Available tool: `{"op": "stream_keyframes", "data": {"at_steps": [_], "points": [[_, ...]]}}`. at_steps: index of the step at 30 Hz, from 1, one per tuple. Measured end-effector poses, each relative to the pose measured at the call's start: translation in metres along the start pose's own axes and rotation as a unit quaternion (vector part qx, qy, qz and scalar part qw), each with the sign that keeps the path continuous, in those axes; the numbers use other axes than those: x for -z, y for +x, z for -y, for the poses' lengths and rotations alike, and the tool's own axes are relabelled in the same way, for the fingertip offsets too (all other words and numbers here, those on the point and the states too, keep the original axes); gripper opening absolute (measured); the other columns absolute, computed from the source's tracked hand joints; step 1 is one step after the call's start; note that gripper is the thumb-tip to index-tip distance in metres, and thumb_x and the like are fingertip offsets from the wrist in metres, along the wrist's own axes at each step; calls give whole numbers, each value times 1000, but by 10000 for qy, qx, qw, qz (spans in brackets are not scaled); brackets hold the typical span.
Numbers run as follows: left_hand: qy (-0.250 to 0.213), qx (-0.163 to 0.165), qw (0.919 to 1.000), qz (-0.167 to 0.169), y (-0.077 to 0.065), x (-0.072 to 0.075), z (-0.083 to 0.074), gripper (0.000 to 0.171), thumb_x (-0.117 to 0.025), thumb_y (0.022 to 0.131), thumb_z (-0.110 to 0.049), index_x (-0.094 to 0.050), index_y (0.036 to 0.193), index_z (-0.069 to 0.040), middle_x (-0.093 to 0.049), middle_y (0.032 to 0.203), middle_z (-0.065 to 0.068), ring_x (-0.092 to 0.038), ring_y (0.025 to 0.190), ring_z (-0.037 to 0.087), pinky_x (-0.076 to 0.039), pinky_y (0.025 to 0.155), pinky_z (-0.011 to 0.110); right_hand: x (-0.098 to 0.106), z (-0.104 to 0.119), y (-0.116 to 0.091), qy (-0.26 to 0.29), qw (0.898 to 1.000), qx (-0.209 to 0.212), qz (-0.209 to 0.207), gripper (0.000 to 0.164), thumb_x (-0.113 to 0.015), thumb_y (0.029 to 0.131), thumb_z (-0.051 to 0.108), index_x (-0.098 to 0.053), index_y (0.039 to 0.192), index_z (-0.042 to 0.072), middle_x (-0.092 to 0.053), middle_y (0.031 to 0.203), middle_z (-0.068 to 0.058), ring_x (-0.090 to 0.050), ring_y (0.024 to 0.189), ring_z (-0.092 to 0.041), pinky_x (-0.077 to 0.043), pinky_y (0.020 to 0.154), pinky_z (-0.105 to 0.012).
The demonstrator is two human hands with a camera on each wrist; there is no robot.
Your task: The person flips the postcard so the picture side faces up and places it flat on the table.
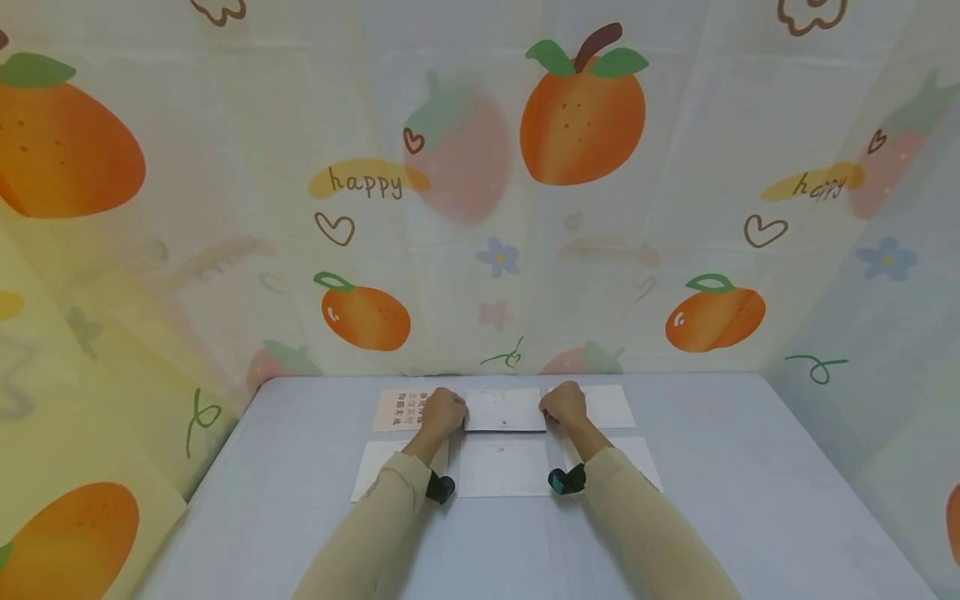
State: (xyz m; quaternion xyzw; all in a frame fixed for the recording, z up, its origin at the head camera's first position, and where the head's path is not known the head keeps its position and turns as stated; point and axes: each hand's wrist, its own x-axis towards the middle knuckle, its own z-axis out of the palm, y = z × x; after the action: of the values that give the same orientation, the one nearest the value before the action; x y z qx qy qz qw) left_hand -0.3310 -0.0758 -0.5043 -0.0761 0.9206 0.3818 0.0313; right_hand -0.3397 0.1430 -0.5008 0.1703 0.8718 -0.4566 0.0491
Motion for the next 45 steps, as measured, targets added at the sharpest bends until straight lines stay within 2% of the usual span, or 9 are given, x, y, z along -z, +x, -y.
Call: {"op": "stream_keyframes", "data": {"at_steps": [3,11,14,20,28,33,37,41,45], "points": [[-98,-6,10000,-16,2,1,0,17,-66,82,-6,-72,96,1,-72,100,17,-64,86,27,-52,71,36,1,0,-1,236,9997,-88,4,13,-67,74,-2,-63,63,-1,-51,46,-1,-43,39,-10,-36,39,-20],[-843,0,9963,-152,-1,2,6,20,-64,86,-12,-73,99,0,-71,104,16,-64,98,29,-52,78,38,2,-1,1,587,9980,-234,-3,11,-68,79,2,-64,71,-3,-52,49,-2,-46,41,-11,-37,40,-19],[-884,-78,9957,-272,-1,3,5,19,-63,89,-14,-72,98,0,-72,100,15,-64,93,27,-52,77,38,4,1,1,629,9978,-218,-13,11,-68,79,3,-64,71,-3,-53,50,-2,-48,42,-11,-39,41,-20],[-1014,-90,9942,-358,0,4,3,18,-63,89,-13,-72,99,-1,-70,90,13,-60,79,22,-46,64,28,8,1,-1,812,9966,-128,2,11,-66,80,4,-64,72,-3,-55,52,-3,-51,44,-12,-43,44,-20],[-1286,71,9913,-267,1,5,1,16,-63,90,-14,-70,99,-2,-67,88,12,-58,74,19,-44,59,24,15,3,-6,1163,9927,326,-39,8,-64,76,0,-69,72,-5,-61,54,-5,-54,47,-11,-47,48,-22],[-1435,35,9892,-296,1,6,-1,16,-63,90,-15,-71,98,-3,-68,88,10,-59,74,18,-42,59,23,18,3,-8,1376,9894,471,47,7,-64,78,1,-67,75,-4,-61,56,-3,-55,50,-11,-49,50,-22],[-1529,-41,9876,-347,0,8,-2,16,-64,89,-15,-71,97,-3,-70,87,11,-62,74,18,-44,60,23,20,3,-8,1638,9849,559,74,8,-64,80,0,-66,81,-7,-62,61,-3,-57,52,-11,-50,52,-22],[-1566,-170,9866,-413,-1,9,-2,17,-65,88,-14,-71,96,-1,-72,87,13,-64,75,18,-46,61,24,21,4,-7,1773,9819,658,19,14,-64,83,2,-66,91,-9,-64,67,-4,-58,55,-10,-51,55,-21],[-1591,-237,9858,-475,0,9,-2,17,-65,87,-15,-72,95,-1,-73,88,12,-64,77,19,-44,64,24,22,6,-8,1781,9811,756,-84,15,-64,84,4,-67,92,-8,-65,70,-5,-59,58,-9,-51,56,-19]]}}
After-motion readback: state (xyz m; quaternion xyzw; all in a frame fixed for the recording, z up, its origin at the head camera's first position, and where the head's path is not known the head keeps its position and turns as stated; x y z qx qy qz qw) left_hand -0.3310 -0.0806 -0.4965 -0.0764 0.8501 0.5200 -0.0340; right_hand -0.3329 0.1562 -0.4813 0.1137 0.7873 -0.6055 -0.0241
